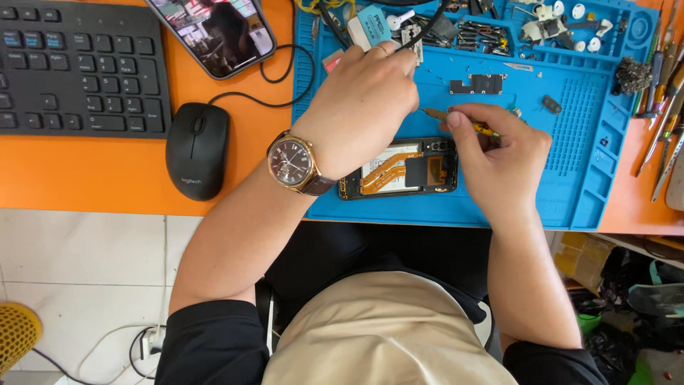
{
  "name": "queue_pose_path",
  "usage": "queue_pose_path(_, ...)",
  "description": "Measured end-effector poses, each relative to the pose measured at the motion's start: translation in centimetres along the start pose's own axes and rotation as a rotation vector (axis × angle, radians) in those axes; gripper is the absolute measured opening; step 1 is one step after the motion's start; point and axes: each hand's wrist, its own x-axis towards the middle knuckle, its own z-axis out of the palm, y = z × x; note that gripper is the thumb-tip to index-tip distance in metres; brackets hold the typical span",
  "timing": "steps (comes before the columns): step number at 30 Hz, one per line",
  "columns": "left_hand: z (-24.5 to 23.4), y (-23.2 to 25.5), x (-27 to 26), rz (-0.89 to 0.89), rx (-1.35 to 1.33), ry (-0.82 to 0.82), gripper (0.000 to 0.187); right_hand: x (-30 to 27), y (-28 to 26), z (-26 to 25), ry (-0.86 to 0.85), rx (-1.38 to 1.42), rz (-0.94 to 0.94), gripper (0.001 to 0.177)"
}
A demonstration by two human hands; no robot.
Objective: The person uses a screwdriver to remove screws from a disassembled smartphone placed on a blue mat. They then use a prying tool to lift and disconnect internal components, including a ribbon cable and a small metal bracket, placing the removed parts on the mat.
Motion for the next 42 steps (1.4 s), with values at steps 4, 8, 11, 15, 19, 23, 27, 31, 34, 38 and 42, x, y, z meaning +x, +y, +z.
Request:
queue_pose_path(4,-0.3,-0.2,-0.1,-0.006,-0.088,-0.050,0.022,-0.5,0.6,-0.6,0.027,-0.042,-0.037,0.015)
queue_pose_path(8,0.0,-0.6,0.1,-0.020,-0.123,-0.071,0.039,-1.5,0.7,-2.3,0.115,0.061,-0.058,0.012)
queue_pose_path(11,0.1,-0.9,0.0,-0.015,-0.164,-0.049,0.044,-2.5,1.6,-3.6,0.150,0.053,-0.082,0.010)
queue_pose_path(15,-0.8,-0.5,0.3,0.023,-0.156,-0.008,0.042,-3.7,2.3,-4.7,0.118,-0.013,-0.054,0.008)
queue_pose_path(19,-1.2,-0.1,0.8,0.067,-0.089,0.120,0.029,-3.7,2.7,-4.8,0.098,-0.058,-0.047,0.004)
queue_pose_path(23,-1.3,-0.3,1.0,0.140,-0.054,0.287,0.022,-3.3,3.3,-4.9,0.040,-0.157,-0.037,0.006)
queue_pose_path(27,-1.5,-0.5,1.3,0.189,-0.010,0.393,0.019,-3.1,2.9,-5.5,0.035,-0.171,-0.089,0.008)
queue_pose_path(31,-1.6,-0.6,1.3,0.201,0.004,0.439,0.021,-2.7,2.8,-5.8,-0.008,-0.221,-0.102,0.007)
queue_pose_path(34,-1.4,-0.6,1.3,0.187,-0.002,0.450,0.019,-2.5,3.0,-5.8,-0.036,-0.333,-0.168,0.008)
queue_pose_path(38,-1.4,-0.5,1.3,0.189,-0.002,0.437,0.018,-2.0,2.0,-5.8,-0.039,-0.525,-0.299,0.003)
queue_pose_path(42,-1.4,-0.4,1.2,0.185,0.011,0.422,0.017,-1.1,0.4,-6.4,-0.080,-0.791,-0.407,0.005)
